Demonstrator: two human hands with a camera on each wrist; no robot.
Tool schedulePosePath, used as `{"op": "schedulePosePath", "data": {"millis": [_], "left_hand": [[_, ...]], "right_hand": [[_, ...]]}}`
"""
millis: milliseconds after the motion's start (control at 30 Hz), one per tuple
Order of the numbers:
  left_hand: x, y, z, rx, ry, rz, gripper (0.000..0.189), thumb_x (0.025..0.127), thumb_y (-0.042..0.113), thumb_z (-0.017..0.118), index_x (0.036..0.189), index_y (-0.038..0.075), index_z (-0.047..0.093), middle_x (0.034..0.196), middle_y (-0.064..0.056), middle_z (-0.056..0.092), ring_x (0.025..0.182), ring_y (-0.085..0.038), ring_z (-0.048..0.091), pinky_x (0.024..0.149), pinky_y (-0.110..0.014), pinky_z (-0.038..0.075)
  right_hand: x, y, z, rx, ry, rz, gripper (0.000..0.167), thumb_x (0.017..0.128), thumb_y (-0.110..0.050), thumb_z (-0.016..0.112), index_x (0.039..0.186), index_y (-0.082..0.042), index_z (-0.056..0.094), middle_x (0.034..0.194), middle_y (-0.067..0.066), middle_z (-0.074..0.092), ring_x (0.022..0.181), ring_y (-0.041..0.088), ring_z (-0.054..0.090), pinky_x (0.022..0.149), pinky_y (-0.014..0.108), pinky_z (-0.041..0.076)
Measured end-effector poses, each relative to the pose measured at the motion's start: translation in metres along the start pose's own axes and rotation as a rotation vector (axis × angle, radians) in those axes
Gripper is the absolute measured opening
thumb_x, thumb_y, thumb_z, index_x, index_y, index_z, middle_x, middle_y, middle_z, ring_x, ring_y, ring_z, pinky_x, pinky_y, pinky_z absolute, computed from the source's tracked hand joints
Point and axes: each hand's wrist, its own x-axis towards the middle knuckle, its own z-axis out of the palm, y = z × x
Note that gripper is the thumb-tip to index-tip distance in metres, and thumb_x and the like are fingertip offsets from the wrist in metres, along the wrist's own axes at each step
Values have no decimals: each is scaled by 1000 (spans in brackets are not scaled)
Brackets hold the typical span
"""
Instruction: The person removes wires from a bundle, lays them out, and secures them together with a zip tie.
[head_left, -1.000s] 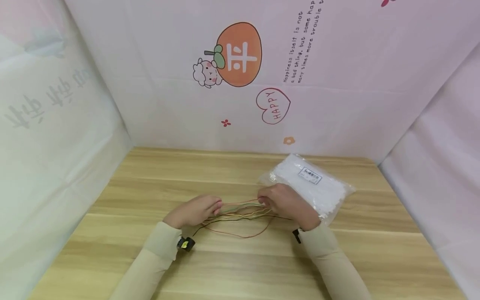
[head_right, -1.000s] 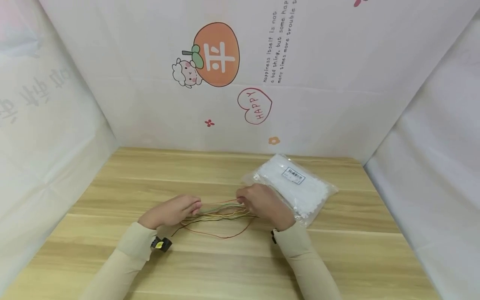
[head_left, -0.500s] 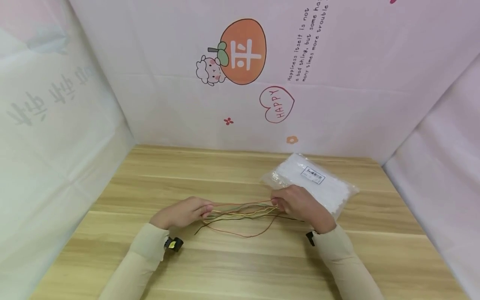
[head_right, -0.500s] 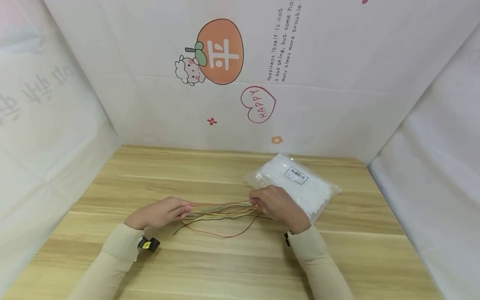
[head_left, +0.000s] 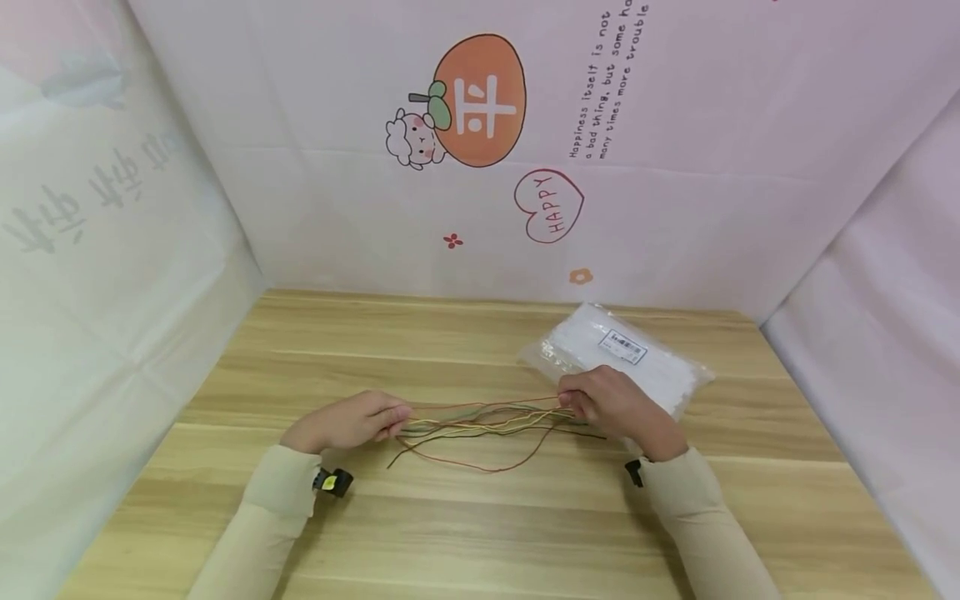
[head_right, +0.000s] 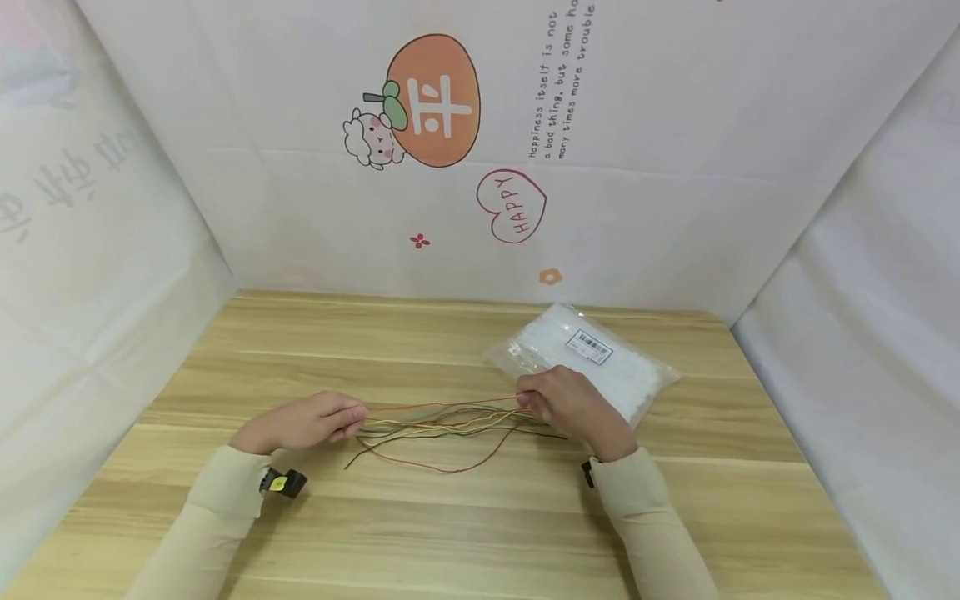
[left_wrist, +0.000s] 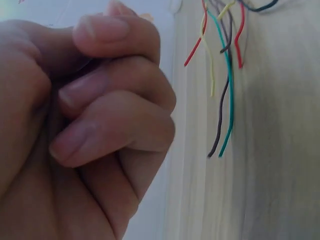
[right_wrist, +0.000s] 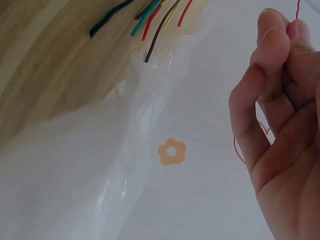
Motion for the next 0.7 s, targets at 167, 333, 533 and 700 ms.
{"op": "schedulePosePath", "data": {"millis": [167,333,533,700], "left_hand": [[-6,-3,-4,23,-10,33,44,116,24,40,86,-2,58,67,8,46,59,-2,40,61,-21,40],[-8,-3,-7,30,-21,65,44,116,23,41,85,-1,59,65,9,45,57,-1,39,61,-21,40],[-8,-3,-8,51,-7,64,49,117,20,37,81,-1,62,61,11,43,53,0,36,56,-20,37],[-6,-5,-6,105,32,39,50,117,17,36,77,2,63,57,12,42,50,1,35,54,-20,37]], "right_hand": [[-3,6,1,35,-16,29,29,102,-6,68,76,-16,60,62,-19,47,58,-6,44,63,20,44],[-6,13,3,53,-23,33,31,102,-6,68,74,-18,59,61,-19,48,57,-6,44,64,21,46],[-6,14,2,23,-54,30,33,102,-5,67,73,-19,58,60,-19,48,56,-7,44,64,21,45],[-4,12,2,16,-105,71,33,98,7,58,76,-16,61,59,-19,50,57,-6,46,63,20,45]]}}
